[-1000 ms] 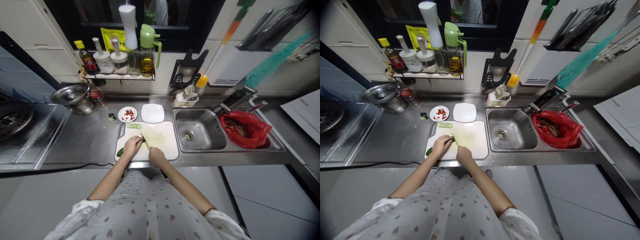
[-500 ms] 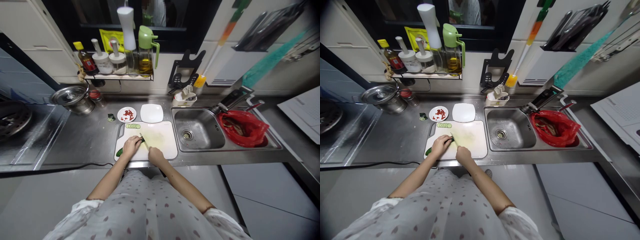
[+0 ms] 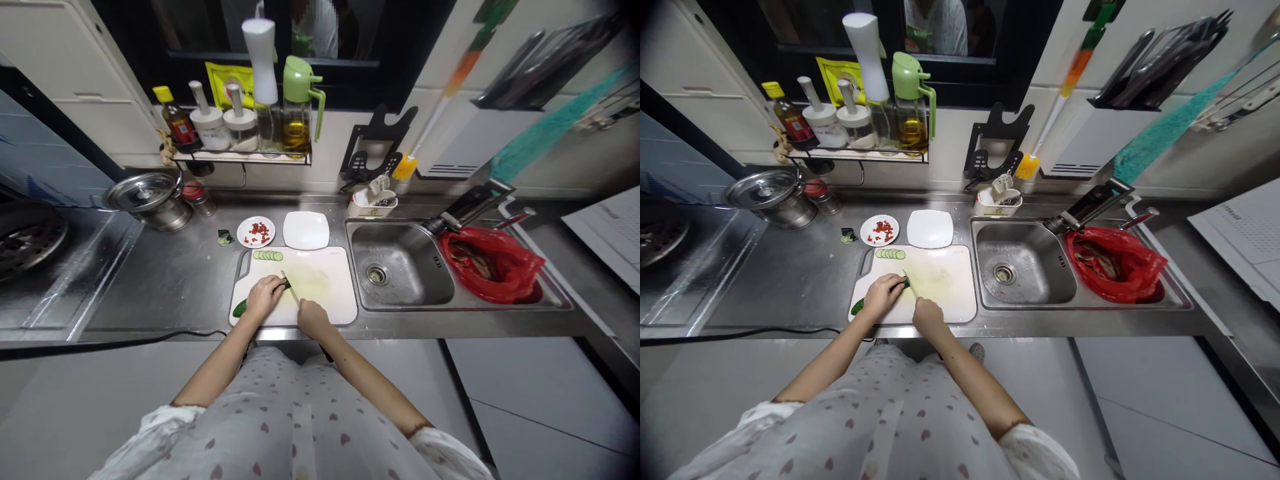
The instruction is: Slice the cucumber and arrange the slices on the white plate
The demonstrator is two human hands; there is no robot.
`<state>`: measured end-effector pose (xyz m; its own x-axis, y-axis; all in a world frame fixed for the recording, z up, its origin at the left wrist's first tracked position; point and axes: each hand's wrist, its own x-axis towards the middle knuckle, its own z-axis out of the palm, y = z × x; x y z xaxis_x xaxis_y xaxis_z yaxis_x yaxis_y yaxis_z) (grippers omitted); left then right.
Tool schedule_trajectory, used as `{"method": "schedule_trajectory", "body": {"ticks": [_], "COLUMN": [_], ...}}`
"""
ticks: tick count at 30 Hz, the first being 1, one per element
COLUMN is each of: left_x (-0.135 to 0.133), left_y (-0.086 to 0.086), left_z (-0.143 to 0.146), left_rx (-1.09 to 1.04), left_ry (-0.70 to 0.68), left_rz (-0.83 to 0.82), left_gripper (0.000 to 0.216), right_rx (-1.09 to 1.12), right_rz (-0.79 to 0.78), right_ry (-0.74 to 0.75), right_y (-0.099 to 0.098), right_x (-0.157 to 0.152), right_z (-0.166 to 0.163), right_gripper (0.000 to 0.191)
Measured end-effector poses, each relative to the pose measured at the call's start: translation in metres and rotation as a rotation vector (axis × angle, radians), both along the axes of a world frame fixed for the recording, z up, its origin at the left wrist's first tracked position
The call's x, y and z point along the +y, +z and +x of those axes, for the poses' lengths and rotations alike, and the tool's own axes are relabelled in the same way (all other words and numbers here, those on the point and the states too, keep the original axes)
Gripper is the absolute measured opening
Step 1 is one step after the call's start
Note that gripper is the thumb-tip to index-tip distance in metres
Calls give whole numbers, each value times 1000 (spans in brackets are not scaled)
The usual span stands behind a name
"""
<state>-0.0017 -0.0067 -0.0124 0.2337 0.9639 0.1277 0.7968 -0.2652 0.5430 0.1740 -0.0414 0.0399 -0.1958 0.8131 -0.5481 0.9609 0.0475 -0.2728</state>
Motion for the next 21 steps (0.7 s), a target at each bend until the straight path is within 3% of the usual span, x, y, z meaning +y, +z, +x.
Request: {"method": "schedule_trajectory", "body": {"ticks": [21], "left_x": [0], "left_y": [1], "left_z": [0], "left_rx": [14], "left_ry": [0], "left_rz": [23], "left_gripper": [26], "right_rx": [33], "right_rz": [3], "right_ry": [-51], "right_y": [10], "right_x": [28], "right_z": [-21], "right_gripper": [34]}}
